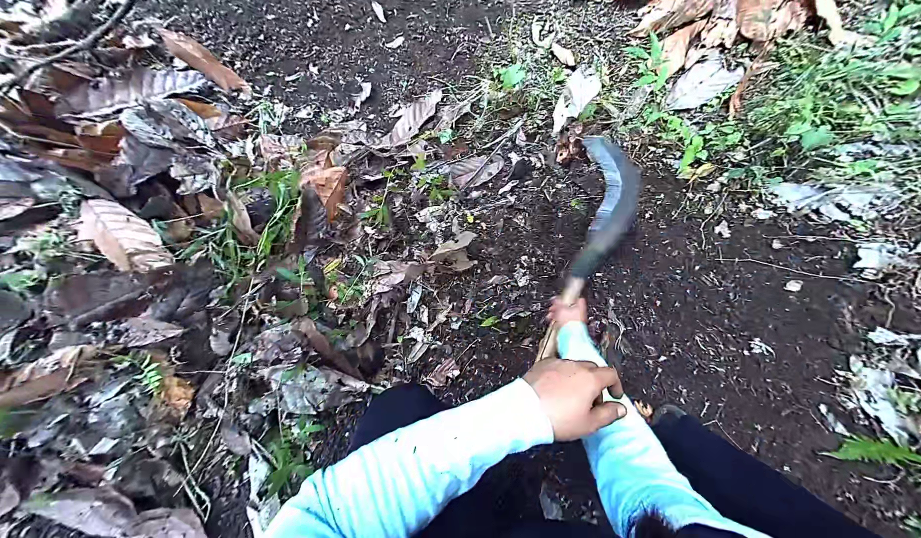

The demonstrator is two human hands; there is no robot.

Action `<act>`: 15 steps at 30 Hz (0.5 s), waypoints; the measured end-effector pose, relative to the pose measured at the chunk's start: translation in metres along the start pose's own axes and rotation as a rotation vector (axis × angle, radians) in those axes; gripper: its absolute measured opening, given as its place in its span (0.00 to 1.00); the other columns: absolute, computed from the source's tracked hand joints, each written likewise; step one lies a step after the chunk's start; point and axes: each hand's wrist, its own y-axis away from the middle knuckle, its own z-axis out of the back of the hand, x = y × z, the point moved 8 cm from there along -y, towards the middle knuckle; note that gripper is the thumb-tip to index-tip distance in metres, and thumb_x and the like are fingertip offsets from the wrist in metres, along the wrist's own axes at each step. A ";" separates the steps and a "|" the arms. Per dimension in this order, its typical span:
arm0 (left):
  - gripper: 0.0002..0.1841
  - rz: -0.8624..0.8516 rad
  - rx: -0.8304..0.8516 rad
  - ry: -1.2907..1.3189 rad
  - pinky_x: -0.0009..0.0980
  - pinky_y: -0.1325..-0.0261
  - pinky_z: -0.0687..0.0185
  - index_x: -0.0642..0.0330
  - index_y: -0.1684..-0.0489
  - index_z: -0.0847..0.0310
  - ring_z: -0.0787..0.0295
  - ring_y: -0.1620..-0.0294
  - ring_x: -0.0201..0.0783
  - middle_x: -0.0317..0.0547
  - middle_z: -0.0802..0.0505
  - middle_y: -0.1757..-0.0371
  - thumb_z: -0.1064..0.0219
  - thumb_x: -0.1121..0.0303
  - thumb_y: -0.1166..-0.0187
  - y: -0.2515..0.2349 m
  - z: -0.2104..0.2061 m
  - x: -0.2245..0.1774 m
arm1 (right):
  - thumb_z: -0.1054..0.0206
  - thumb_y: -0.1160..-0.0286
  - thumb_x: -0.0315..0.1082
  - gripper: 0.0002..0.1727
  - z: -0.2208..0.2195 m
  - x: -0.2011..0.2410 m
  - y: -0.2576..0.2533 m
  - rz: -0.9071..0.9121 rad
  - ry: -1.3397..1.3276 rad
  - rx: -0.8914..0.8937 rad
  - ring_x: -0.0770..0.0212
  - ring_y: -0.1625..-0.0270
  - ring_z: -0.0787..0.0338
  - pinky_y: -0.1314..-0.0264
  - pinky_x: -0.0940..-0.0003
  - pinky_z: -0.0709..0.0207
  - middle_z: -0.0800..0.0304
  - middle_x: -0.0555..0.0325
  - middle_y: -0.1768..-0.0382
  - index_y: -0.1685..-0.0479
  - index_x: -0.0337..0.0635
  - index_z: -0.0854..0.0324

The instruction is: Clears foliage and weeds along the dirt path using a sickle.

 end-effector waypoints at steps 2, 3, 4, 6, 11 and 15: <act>0.19 -0.021 -0.035 -0.003 0.57 0.37 0.21 0.66 0.35 0.17 0.09 0.46 0.57 0.61 0.08 0.48 0.42 0.60 0.09 0.007 0.002 -0.003 | 0.36 0.16 0.26 0.33 0.026 0.017 -0.023 -0.068 -0.179 -0.169 0.61 0.67 0.14 0.57 0.67 0.16 0.18 0.42 0.55 0.15 0.28 0.46; 0.19 -0.033 -0.039 -0.004 0.57 0.38 0.20 0.66 0.36 0.17 0.09 0.47 0.56 0.60 0.07 0.49 0.42 0.59 0.09 0.008 0.001 -0.005 | 0.35 0.18 0.26 0.34 0.028 0.015 -0.025 -0.114 -0.187 -0.189 0.60 0.64 0.14 0.55 0.66 0.17 0.18 0.42 0.51 0.15 0.29 0.46; 0.19 -0.043 -0.031 -0.005 0.57 0.37 0.21 0.65 0.36 0.17 0.09 0.46 0.56 0.60 0.08 0.49 0.42 0.59 0.09 0.007 0.000 -0.008 | 0.35 0.18 0.26 0.33 0.021 0.004 -0.019 -0.138 -0.116 -0.169 0.58 0.62 0.12 0.52 0.65 0.16 0.17 0.41 0.50 0.16 0.29 0.44; 0.19 -0.071 -0.018 -0.013 0.58 0.36 0.21 0.65 0.36 0.17 0.10 0.44 0.56 0.60 0.07 0.48 0.41 0.60 0.10 0.000 -0.001 -0.016 | 0.32 0.21 0.28 0.36 -0.014 -0.036 0.011 -0.130 0.217 -0.007 0.49 0.51 0.08 0.43 0.54 0.15 0.13 0.35 0.42 0.15 0.28 0.42; 0.19 -0.035 0.081 -0.046 0.59 0.32 0.23 0.64 0.32 0.19 0.11 0.38 0.57 0.60 0.09 0.41 0.43 0.60 0.08 -0.023 -0.011 -0.018 | 0.35 0.17 0.39 0.41 -0.083 -0.101 0.098 0.013 1.027 0.568 0.39 0.22 0.18 0.19 0.41 0.29 0.22 0.34 0.22 0.06 0.40 0.50; 0.19 -0.080 0.114 -0.021 0.58 0.31 0.23 0.66 0.32 0.19 0.11 0.38 0.58 0.62 0.09 0.42 0.43 0.61 0.09 -0.019 -0.016 -0.026 | 0.33 0.20 0.35 0.37 -0.071 -0.087 0.080 0.133 0.909 0.529 0.34 0.26 0.16 0.21 0.37 0.27 0.17 0.31 0.28 0.10 0.40 0.39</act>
